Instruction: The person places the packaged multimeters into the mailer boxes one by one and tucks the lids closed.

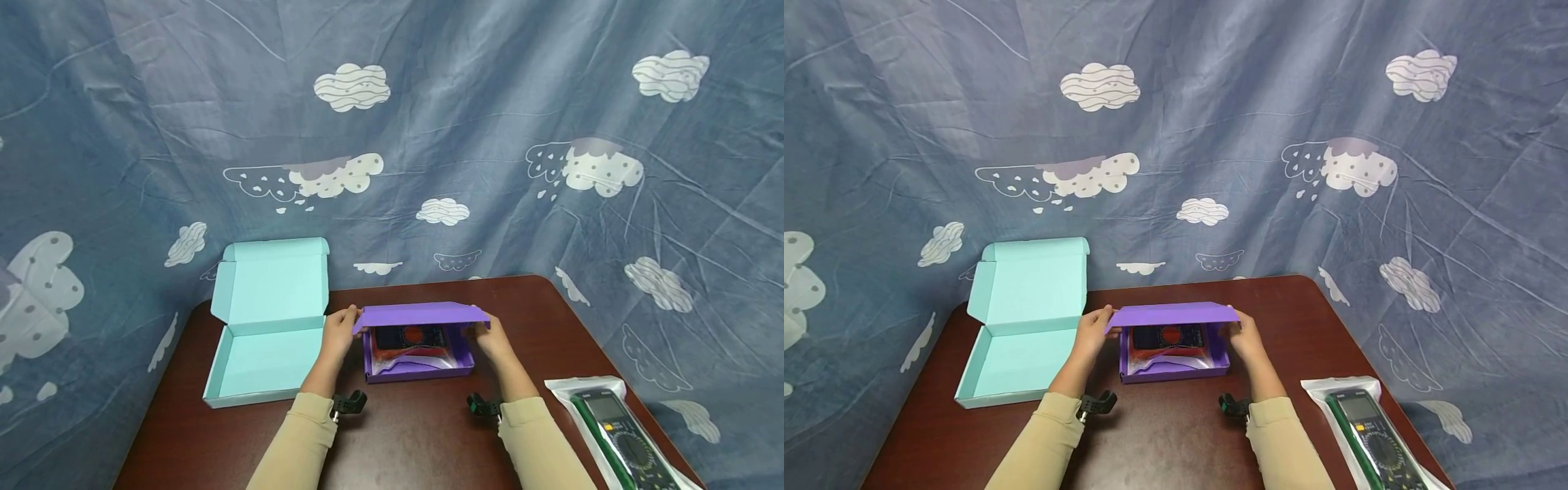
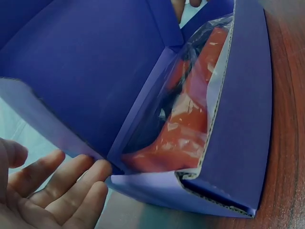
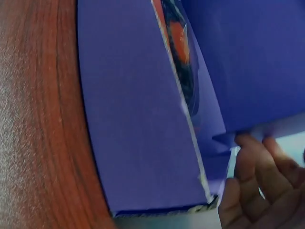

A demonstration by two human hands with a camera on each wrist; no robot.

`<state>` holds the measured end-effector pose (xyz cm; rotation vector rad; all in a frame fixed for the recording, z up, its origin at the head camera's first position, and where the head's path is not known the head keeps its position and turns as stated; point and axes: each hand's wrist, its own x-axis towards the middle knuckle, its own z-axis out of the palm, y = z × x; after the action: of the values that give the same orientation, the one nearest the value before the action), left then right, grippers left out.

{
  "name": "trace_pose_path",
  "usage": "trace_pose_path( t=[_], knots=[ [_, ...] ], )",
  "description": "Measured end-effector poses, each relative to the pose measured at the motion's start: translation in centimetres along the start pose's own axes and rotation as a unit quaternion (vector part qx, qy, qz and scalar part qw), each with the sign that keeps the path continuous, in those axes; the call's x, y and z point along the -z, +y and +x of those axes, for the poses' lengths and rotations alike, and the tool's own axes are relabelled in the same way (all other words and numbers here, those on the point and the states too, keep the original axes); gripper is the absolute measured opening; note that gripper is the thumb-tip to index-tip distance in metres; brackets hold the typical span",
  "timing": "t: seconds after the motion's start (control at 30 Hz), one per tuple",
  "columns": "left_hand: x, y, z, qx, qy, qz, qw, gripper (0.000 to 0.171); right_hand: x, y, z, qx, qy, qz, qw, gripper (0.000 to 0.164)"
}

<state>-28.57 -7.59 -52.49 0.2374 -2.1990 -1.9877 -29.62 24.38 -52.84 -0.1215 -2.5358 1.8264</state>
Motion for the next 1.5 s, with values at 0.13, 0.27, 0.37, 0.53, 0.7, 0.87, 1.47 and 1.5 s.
trace_pose_path(
  t=[0.13,0.27,0.37,0.53,0.7,0.87,1.47,1.5],
  knots=[
    [0.3,-0.3,0.1,0.034,-0.002,0.013,0.9993,0.038,0.6,0.6,0.1,-0.049,-0.018,0.066,0.996,0.067],
    [0.6,-0.5,0.1,0.056,-0.015,0.007,0.9983,0.039,1.1,1.1,0.3,-0.100,-0.045,0.130,0.985,0.071],
    [0.8,-0.5,0.0,0.063,-0.023,0.013,0.9976,0.039,1.4,1.3,0.3,-0.116,-0.077,0.167,0.976,0.075],
    [1.2,-0.4,-0.1,0.079,-0.042,0.018,0.9959,0.040,2.1,1.5,0.2,-0.093,-0.154,0.193,0.965,0.101],
    [1.4,-0.5,-0.1,0.081,-0.060,0.025,0.9946,0.045,2.5,1.2,0.3,-0.076,-0.201,0.149,0.965,0.103],
    [1.6,-0.1,-0.3,0.075,-0.071,0.039,0.9938,0.047,2.7,0.3,0.2,-0.065,-0.215,0.099,0.969,0.101],
    [1.2,0.5,-1.6,0.049,-0.100,0.074,0.9911,0.030,2.3,0.1,-0.9,-0.028,-0.142,-0.056,0.988,0.062],
    [1.1,0.4,-1.6,0.046,-0.101,0.075,0.9909,0.030,2.3,0.1,-1.0,-0.023,-0.141,-0.066,0.988,0.061]
  ],
)
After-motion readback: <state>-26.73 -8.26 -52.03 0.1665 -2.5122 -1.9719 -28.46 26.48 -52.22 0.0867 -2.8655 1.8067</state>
